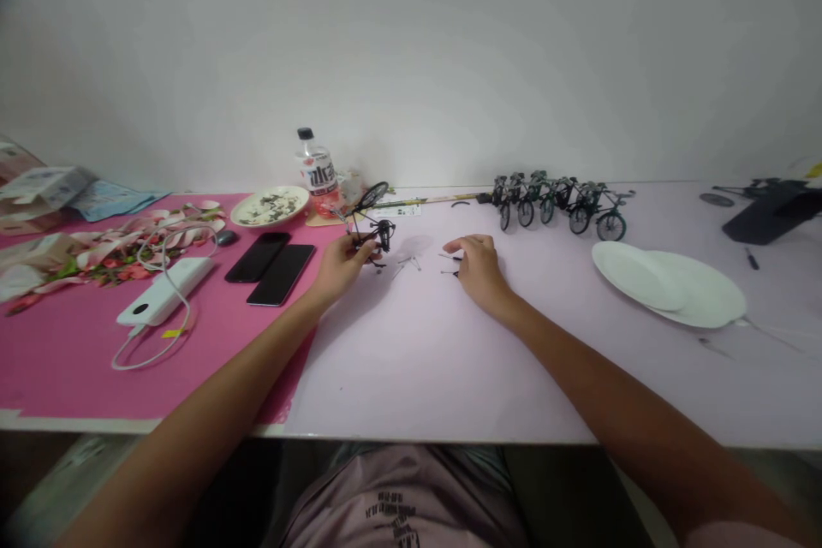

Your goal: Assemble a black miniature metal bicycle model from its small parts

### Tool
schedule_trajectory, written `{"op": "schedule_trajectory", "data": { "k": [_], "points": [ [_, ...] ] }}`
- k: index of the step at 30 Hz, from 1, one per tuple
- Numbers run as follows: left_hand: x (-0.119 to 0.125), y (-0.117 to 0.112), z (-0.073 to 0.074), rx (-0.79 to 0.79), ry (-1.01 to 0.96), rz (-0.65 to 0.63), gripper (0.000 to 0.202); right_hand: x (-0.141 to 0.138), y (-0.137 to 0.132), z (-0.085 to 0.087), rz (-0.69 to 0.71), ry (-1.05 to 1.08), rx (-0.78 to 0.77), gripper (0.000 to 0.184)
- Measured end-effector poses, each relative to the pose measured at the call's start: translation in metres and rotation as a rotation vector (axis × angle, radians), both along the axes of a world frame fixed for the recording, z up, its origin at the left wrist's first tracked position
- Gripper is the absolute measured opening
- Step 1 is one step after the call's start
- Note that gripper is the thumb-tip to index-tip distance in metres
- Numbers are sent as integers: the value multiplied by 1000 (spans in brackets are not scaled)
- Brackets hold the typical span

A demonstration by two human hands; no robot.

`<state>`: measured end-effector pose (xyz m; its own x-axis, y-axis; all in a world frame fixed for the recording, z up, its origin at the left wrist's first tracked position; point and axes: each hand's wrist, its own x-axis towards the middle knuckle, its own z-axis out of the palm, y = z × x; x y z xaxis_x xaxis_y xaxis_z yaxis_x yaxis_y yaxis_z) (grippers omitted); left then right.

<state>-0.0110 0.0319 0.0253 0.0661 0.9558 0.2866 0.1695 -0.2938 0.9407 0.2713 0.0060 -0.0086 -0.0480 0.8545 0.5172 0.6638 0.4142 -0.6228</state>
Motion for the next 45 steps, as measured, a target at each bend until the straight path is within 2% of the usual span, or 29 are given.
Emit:
{"op": "schedule_trajectory", "data": {
  "k": [5, 9, 11, 14, 17, 20, 25, 33, 37, 42, 45],
  "points": [
    [0, 1, -2, 9, -1, -8, 42, 4, 3, 6, -37, 4, -4, 30],
    [1, 1, -2, 18, 25, -13, 43, -2, -5, 8, 124, -83, -60, 30],
    [1, 0, -1, 19, 34, -9, 43, -7, -11, 9, 210, -154, -120, 41],
    [1, 0, -1, 23, 55, 2, 43, -13, -20, 10, 255, -243, -209, 59],
    [0, 2, -1, 26, 81, 18, 41, -16, -24, 10, 329, -282, -182, 74],
    [-3, 6, -2, 33, 63, 24, 39, -17, -25, 10, 361, -292, -146, 78],
    [-6, 12, -6, 38, 65, 35, 38, -17, -25, 12, 374, -285, -153, 70],
    [-4, 8, -6, 50, 151, 28, 32, -19, -23, 14, 264, -139, -172, 53],
    [-4, 5, -3, 50, 178, 33, 32, -17, -17, 10, 228, -129, -118, 46],
    [-3, 1, 0, 49, 195, 28, 32, -12, -8, 3, 170, -198, 2, 14],
    [-3, 0, 1, 50, 197, 26, 31, -12, -6, 0, 201, -211, 33, 11]
  ]
}}
